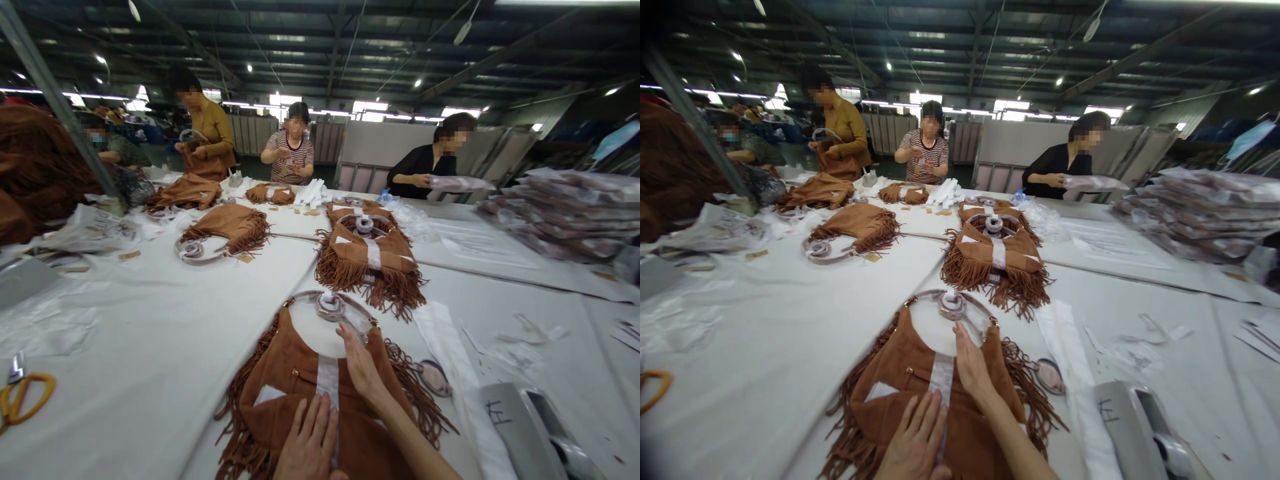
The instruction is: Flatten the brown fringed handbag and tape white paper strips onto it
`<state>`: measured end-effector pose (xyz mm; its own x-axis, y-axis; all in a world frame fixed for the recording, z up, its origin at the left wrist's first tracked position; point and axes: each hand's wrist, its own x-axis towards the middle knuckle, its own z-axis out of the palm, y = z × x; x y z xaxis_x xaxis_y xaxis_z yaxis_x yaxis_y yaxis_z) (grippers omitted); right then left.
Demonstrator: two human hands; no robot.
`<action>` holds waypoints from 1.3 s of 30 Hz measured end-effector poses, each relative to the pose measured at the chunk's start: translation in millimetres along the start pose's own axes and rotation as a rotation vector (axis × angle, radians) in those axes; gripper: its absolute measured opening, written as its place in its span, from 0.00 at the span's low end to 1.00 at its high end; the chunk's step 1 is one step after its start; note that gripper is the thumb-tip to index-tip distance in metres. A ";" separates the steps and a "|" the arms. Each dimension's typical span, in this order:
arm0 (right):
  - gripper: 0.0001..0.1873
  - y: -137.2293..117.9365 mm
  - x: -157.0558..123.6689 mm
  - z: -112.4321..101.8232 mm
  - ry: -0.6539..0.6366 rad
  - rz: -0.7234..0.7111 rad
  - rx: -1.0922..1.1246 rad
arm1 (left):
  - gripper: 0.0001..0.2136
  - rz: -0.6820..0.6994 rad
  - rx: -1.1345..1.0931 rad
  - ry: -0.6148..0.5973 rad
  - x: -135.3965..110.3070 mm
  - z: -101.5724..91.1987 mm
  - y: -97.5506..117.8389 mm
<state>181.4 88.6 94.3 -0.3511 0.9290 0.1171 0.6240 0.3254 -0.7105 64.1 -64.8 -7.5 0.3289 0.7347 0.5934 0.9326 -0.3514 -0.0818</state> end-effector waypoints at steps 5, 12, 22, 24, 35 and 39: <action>0.28 2.5 -61.1 1.8 -0.015 -0.161 -0.182 | 0.39 -0.011 -0.006 -0.008 1.9 0.3 -0.5; 0.24 12.5 -76.3 14.5 -0.152 -0.487 -0.609 | 0.40 0.021 0.027 0.116 14.3 -5.0 -3.7; 0.23 -3.3 -84.5 9.3 -0.115 -0.387 -0.522 | 0.39 -0.032 -0.009 0.075 14.5 -14.1 4.5; 0.22 -0.7 -101.2 -11.5 0.020 -0.358 -0.468 | 0.38 -0.022 -0.021 0.075 7.0 -9.5 7.9; 0.37 105.9 -272.4 -231.5 0.940 0.761 -0.057 | 0.34 -0.016 -0.104 0.156 -12.2 27.4 13.1; 0.32 114.9 -278.2 -235.8 0.807 0.707 0.038 | 0.32 -0.041 -0.062 0.098 -19.0 38.4 12.7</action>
<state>515.4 -90.9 143.8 0.6548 0.7511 0.0849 0.4778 -0.3242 -0.8165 75.3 -61.0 -50.6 0.2714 0.6903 0.6708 0.9332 -0.3592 -0.0078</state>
